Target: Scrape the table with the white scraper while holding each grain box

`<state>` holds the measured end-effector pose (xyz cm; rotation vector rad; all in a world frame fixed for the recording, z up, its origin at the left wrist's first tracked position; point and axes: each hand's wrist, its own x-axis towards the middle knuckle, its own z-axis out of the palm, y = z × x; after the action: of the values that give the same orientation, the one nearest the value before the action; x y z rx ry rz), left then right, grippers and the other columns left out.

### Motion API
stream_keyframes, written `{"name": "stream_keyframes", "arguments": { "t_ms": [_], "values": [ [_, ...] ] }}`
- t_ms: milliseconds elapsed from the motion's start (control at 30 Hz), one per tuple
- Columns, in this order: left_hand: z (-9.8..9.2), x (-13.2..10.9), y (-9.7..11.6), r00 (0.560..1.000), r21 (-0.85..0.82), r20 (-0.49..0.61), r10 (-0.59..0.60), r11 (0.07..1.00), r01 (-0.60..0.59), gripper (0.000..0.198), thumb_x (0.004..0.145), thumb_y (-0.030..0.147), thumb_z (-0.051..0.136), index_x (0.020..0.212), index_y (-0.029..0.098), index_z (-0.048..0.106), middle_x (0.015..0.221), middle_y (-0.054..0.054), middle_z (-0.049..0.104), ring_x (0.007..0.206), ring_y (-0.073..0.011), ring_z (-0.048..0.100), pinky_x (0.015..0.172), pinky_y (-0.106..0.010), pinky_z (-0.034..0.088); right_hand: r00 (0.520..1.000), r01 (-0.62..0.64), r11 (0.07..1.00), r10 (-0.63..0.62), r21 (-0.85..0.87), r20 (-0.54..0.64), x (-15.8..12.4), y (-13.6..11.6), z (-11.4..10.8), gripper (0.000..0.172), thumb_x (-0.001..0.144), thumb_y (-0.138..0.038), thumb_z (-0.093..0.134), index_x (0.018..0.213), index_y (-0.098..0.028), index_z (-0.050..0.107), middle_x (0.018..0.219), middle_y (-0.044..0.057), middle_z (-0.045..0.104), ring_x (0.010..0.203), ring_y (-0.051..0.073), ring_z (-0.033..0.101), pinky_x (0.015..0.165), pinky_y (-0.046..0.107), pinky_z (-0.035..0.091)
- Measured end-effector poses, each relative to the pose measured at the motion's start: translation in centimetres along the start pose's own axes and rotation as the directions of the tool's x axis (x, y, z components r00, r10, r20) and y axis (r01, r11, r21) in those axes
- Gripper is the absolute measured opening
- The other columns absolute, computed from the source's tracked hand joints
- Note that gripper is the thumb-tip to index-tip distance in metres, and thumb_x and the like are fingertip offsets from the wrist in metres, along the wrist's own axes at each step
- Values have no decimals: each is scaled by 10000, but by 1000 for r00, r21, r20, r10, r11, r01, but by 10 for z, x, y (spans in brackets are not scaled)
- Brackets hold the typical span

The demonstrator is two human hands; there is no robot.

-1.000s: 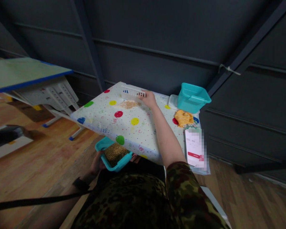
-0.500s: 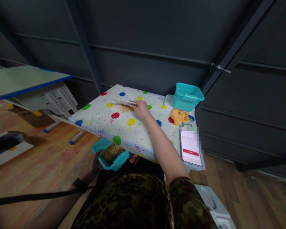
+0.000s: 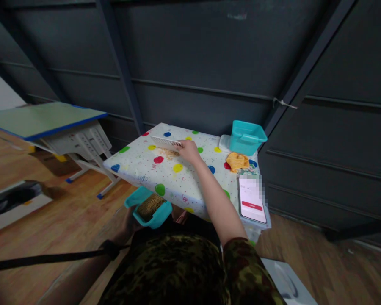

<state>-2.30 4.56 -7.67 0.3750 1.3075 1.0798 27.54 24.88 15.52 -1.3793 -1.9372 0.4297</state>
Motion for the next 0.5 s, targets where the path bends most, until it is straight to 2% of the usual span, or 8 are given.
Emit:
{"name": "stream_keyframes", "arguments": {
  "t_ms": [133,233,333,500],
  "values": [
    [-3,5,-3,1000,19,16,11,1000,-11,599,1234,479,616,1791,257,610,1429,-195,959,1428,-444,903,1121,-589,784,1000,-4,999,4,31,18,-3,-2,2,188,970,-198,770,842,-212,906,774,20,770,818,235,678,789,312,420],
    [-5,15,-6,1000,34,-13,0,999,1,650,1252,463,590,1847,216,505,1444,-228,945,1350,-420,933,1098,-549,778,1000,-8,998,7,55,23,-2,-3,2,216,937,-246,757,736,-206,828,665,-4,642,752,215,609,754,317,385],
    [-8,25,-9,999,38,-48,-20,999,22,647,1261,485,553,1843,204,510,1429,-247,939,1219,-410,963,1037,-542,782,1000,-4,997,3,78,23,-1,-6,2,285,895,-307,751,626,-228,698,601,-25,513,696,195,530,726,328,350],
    [-15,40,-15,995,37,-92,-23,999,27,742,1233,495,625,1883,169,479,1456,-262,912,1032,-364,967,852,-447,777,1000,9,990,-13,141,27,-2,-9,0,309,866,-358,739,602,-251,618,616,-36,455,687,183,478,718,331,335]
  ]
}}
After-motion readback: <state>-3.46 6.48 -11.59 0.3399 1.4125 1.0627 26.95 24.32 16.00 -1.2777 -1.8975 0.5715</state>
